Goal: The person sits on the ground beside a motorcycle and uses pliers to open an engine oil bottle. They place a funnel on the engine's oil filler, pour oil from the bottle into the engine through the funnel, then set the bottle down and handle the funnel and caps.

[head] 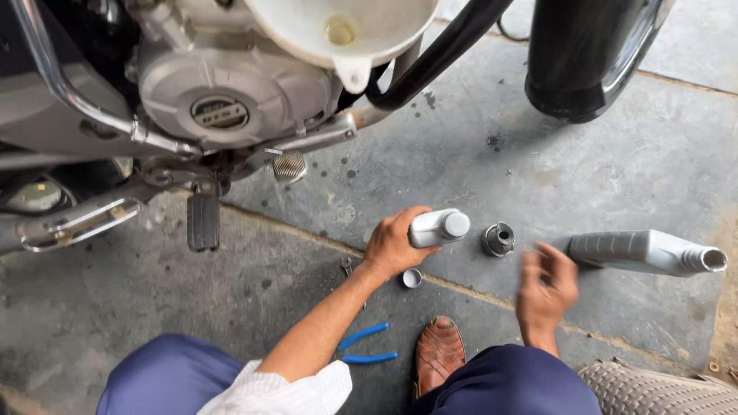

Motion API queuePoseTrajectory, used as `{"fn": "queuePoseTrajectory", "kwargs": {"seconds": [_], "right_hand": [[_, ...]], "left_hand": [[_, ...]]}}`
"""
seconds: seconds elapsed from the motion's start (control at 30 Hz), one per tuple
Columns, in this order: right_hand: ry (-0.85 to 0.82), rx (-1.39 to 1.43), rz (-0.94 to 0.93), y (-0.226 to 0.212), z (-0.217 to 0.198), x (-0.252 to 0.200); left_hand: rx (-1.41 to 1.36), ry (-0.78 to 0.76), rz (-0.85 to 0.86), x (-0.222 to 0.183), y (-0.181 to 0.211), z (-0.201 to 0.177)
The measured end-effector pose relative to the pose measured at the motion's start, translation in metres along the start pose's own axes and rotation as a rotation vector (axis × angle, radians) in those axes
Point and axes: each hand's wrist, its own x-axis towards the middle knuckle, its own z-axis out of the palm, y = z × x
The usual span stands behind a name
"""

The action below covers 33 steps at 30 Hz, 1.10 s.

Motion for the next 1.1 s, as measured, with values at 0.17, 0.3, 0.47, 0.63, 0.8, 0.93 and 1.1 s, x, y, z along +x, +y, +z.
{"fn": "queuePoseTrajectory", "kwargs": {"seconds": [0.17, 0.3, 0.47, 0.63, 0.8, 0.93, 1.1], "right_hand": [[-0.646, -0.749, -0.592, -0.123, 0.022, -0.001], [-0.721, -0.553, -0.732, -0.123, 0.024, 0.003], [-0.855, -0.15, -1.202, -0.153, 0.011, 0.003], [-0.863, -0.497, -0.659, -0.127, 0.021, 0.005], [-0.989, -0.56, -0.718, -0.103, 0.026, 0.0], [-0.979, -0.429, -1.257, -0.095, 0.024, 0.01], [-0.947, -0.315, -0.949, -0.113, 0.033, 0.005]], "left_hand": [[0.123, 0.011, 0.113, -0.005, 0.008, 0.008], [0.128, -0.044, 0.104, 0.002, 0.014, -0.02], [0.129, -0.133, 0.21, 0.011, 0.007, -0.04], [0.187, -0.152, 0.208, 0.012, 0.01, -0.037], [0.241, -0.246, 0.202, 0.016, 0.004, -0.038], [0.244, -0.293, 0.173, 0.018, 0.005, -0.044], [0.241, -0.247, 0.154, 0.016, 0.005, -0.044]]}}
